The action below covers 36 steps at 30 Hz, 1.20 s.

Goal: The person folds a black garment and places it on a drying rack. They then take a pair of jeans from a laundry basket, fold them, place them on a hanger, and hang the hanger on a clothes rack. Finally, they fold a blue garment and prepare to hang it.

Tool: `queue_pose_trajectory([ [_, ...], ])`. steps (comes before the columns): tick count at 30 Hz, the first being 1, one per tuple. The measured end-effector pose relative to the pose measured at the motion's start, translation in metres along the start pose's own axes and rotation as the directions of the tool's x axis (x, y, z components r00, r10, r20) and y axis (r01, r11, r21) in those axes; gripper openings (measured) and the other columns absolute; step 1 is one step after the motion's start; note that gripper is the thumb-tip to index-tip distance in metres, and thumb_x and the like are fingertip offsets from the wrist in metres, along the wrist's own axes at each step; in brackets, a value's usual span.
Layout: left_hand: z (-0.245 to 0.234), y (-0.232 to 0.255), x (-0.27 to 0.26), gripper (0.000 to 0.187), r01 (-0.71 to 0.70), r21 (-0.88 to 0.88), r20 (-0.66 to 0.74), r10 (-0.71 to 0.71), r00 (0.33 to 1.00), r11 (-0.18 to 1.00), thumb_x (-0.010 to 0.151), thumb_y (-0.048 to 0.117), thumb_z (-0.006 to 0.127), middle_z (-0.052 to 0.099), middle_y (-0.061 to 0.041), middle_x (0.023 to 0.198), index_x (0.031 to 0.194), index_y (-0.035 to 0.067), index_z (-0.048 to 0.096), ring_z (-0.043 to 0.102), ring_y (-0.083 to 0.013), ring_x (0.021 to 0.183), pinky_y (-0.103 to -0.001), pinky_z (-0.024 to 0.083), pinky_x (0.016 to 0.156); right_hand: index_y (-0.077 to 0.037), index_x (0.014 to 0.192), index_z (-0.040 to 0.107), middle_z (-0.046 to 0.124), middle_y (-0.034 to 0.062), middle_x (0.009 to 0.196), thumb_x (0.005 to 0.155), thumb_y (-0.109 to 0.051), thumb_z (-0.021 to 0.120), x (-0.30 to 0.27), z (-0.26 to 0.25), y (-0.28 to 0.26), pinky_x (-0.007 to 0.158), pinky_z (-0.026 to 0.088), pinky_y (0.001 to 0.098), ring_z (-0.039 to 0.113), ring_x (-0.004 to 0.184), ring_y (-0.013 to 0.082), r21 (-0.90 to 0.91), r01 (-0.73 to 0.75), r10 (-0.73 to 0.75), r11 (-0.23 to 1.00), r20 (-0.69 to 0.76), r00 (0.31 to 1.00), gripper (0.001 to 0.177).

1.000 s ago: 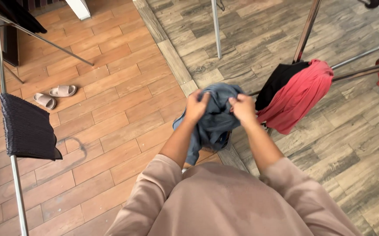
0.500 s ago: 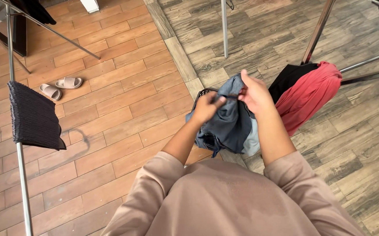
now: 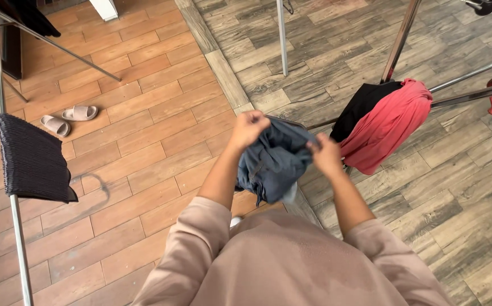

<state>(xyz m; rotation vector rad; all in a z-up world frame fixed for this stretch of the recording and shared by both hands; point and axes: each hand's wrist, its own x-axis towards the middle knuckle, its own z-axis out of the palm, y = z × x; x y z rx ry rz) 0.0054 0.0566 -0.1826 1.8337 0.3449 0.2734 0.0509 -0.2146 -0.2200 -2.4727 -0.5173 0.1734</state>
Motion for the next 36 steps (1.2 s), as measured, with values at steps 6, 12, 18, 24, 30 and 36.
queue_pose_trajectory([
  [6, 0.000, 0.066, -0.061, 0.054, -0.076, 0.476, -0.476, 0.330, 0.815, 0.876, 0.065, 0.031, 0.091, 0.058, -0.010, 0.087, 0.098, 0.013, 0.052, 0.065, -0.0364, 0.087, -0.050, 0.051, 0.076, -0.006, 0.118, 0.070, 0.066, 0.0042, 0.102, 0.103, -0.016, 0.063, 0.010, -0.012, -0.044, 0.081, 0.053, 0.0262, 0.061, 0.093, 0.0171, 0.871, -0.097, 0.215, 0.482, -0.010, 0.977, 0.019],
  [12, 0.042, -0.002, -0.083, 0.022, -0.288, 0.455, 0.084, 0.281, 0.956, 0.843, 0.103, 0.030, 0.055, 0.075, -0.010, 0.099, 0.106, 0.018, 0.073, 0.073, -0.0335, 0.098, -0.044, 0.057, 0.085, -0.005, 0.113, 0.073, 0.073, 0.0096, 0.096, 0.093, -0.026, 0.080, 0.021, -0.006, -0.068, 0.069, 0.061, 0.0311, 0.073, 0.082, 0.0177, 0.922, -0.204, 0.299, 0.328, 0.103, 0.949, 0.030],
  [18, 0.057, -0.016, -0.065, 0.055, -0.431, 0.832, 0.536, -0.304, 0.788, 0.349, 0.080, 0.073, 0.051, 0.049, -0.008, 0.157, 0.111, 0.038, 0.078, 0.031, -0.0317, 0.153, -0.041, 0.030, 0.123, -0.006, 0.119, 0.072, 0.073, 0.0151, 0.097, 0.081, -0.025, 0.091, 0.052, -0.025, -0.009, 0.070, 0.060, 0.0374, 0.073, 0.086, 0.0214, 0.892, -0.189, 0.431, 0.409, -0.007, 0.902, 0.047],
  [24, 0.056, 0.025, -0.071, 0.004, -0.512, 0.666, 0.295, 0.439, 0.849, 0.542, 0.078, 0.017, 0.073, 0.071, -0.002, 0.074, 0.074, 0.019, 0.074, 0.068, -0.0240, 0.089, -0.038, 0.050, 0.092, -0.015, 0.107, 0.075, 0.073, 0.0113, 0.091, 0.080, -0.040, 0.092, 0.052, -0.024, 0.056, 0.058, 0.058, 0.0389, 0.074, 0.082, 0.0253, 0.653, -0.262, 0.462, 0.710, -0.152, 0.874, 0.041],
  [30, 0.052, 0.034, -0.039, 0.013, -0.317, -0.159, -0.108, 0.303, 0.947, 0.935, 0.099, 0.011, 0.061, 0.064, -0.001, 0.077, 0.093, 0.015, 0.072, 0.058, -0.0130, 0.079, -0.030, 0.048, 0.080, -0.018, 0.103, 0.067, 0.057, 0.0065, 0.120, 0.088, -0.026, 0.083, -0.020, -0.078, -0.043, 0.079, 0.051, 0.0545, 0.060, 0.106, 0.0384, -0.150, 0.293, -0.328, 0.944, -0.510, 0.795, 0.024],
  [36, 0.031, 0.059, -0.042, 0.013, -0.385, -0.409, -0.050, 0.402, 0.915, 0.827, 0.103, 0.018, 0.062, 0.065, -0.003, 0.088, 0.098, 0.009, 0.069, 0.055, -0.0122, 0.090, -0.028, 0.044, 0.090, -0.024, 0.109, 0.071, 0.071, -0.0004, 0.093, 0.092, -0.038, 0.076, -0.001, -0.036, -0.026, 0.082, 0.055, 0.0473, 0.070, 0.093, 0.0274, 0.067, 0.273, -0.257, 0.960, -0.179, 0.950, 0.023],
])
